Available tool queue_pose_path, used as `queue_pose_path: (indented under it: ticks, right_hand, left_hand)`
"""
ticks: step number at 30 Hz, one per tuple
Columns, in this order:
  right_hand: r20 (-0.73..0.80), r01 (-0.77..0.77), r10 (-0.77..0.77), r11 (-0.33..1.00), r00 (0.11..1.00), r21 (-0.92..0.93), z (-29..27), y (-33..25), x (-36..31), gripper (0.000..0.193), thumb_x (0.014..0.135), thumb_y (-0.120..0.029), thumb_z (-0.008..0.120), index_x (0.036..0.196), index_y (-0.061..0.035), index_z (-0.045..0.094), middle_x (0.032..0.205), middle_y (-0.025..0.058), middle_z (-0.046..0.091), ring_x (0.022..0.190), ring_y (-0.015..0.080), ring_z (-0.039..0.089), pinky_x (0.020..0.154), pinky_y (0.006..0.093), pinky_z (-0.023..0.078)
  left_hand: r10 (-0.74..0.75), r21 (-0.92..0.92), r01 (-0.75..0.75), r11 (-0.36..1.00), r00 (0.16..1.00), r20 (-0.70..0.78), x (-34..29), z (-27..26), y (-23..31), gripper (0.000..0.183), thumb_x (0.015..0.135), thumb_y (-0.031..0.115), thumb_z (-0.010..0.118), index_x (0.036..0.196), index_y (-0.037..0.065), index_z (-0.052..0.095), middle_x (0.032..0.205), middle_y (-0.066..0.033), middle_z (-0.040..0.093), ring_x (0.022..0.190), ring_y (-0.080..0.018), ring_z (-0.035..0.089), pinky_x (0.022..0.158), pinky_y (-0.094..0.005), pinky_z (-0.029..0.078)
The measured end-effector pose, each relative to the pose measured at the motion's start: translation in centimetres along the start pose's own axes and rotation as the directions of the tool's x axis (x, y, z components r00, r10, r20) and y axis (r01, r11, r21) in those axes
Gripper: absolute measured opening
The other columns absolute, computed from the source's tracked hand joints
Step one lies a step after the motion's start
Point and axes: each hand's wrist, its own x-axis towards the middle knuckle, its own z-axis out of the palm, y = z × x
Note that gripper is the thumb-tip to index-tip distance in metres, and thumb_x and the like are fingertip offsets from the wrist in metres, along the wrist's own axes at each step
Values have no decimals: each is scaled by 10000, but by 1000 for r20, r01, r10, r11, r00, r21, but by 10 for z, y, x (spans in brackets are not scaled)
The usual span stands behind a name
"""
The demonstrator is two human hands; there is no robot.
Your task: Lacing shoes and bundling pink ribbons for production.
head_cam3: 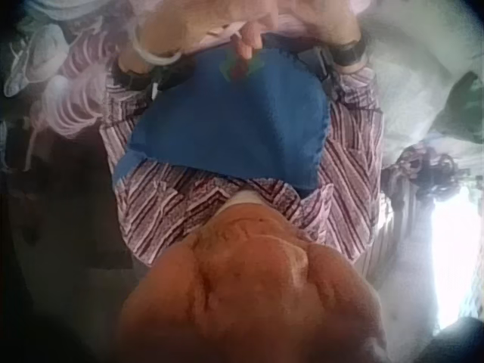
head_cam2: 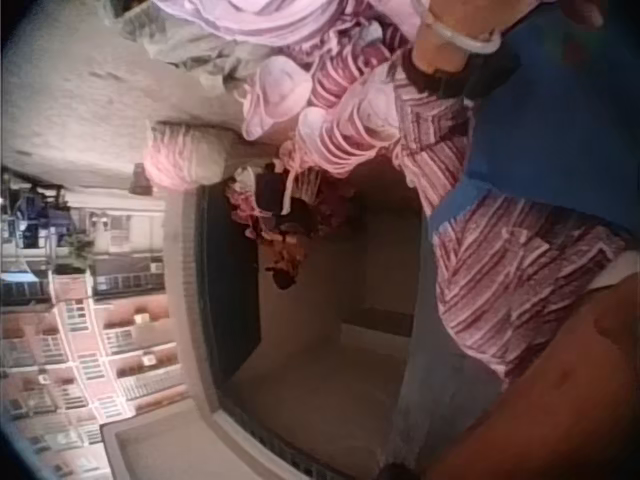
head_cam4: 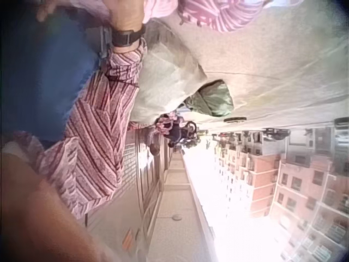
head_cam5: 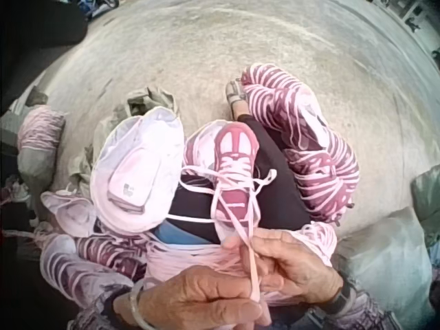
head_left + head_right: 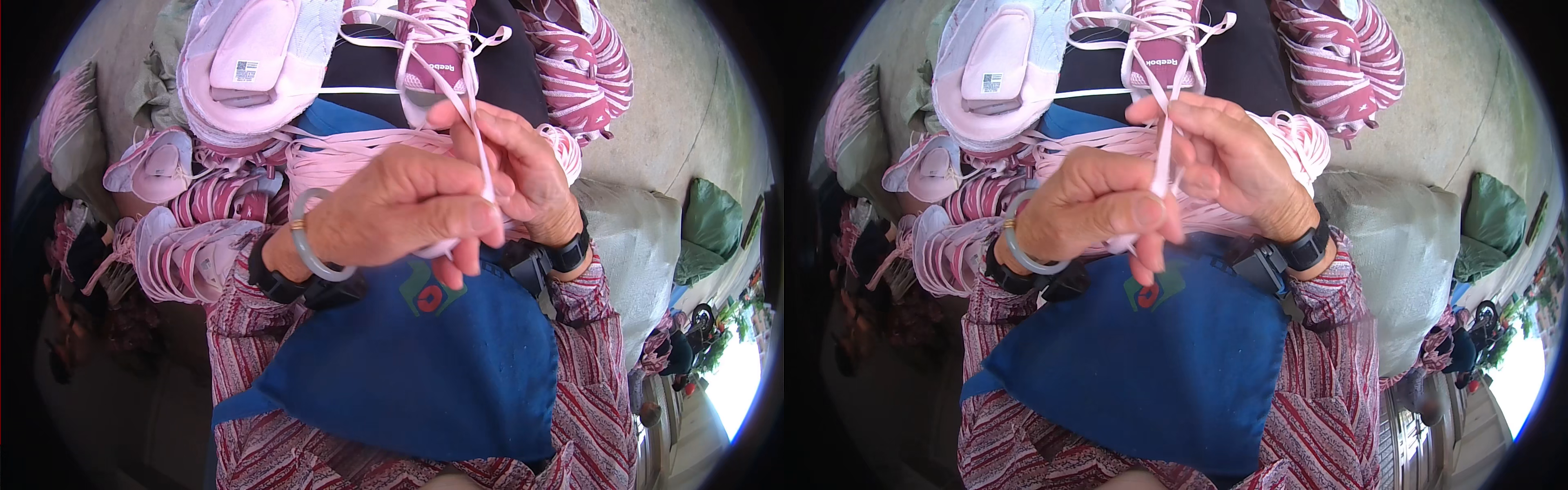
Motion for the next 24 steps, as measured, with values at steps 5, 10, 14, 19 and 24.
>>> queue_pose_path:
  ticks: [5,10,14,19,24]
  right_hand:
    - [5,251,-250,968,968,-14,-13,-21,-14,289,1001,-218,407,1000,20,571,544,-39,414,391,17,322,337,174,250]
    - [-152,274,-295,951,943,-145,-42,-42,-13,253,1000,-188,412,1008,26,547,578,-55,409,386,8,287,327,161,248]
    - [-30,364,-363,929,931,67,-55,-49,-13,254,997,-190,423,1000,29,551,584,-55,390,390,5,272,332,164,242]
    - [-286,14,-354,650,890,-760,-60,-42,-8,229,966,-190,471,1004,-13,612,670,-1,592,456,23,469,386,165,335]
    - [-299,4,-362,643,883,-766,-62,-38,-5,218,959,-186,481,1018,-20,610,693,-5,596,469,23,488,400,159,351]
  left_hand:
    - [275,75,-267,961,950,-147,11,-16,-2,316,974,235,470,967,-60,586,802,-148,636,647,-194,648,579,-270,539]
    - [428,-79,-478,875,840,-333,-15,-85,19,307,987,223,434,1093,-31,570,838,-63,604,761,-159,612,702,-280,519]
    - [448,-371,-549,749,832,-326,-33,-120,25,288,1021,156,336,1213,-25,450,666,9,342,552,-80,320,502,-229,336]
    - [490,-307,-513,802,858,-155,-15,-101,41,311,1018,171,357,1239,-27,453,715,18,387,593,-64,354,544,-204,345]
    - [747,-579,-590,563,663,50,13,-95,62,350,978,254,432,1245,34,484,619,-1,434,500,-112,441,464,-255,406]
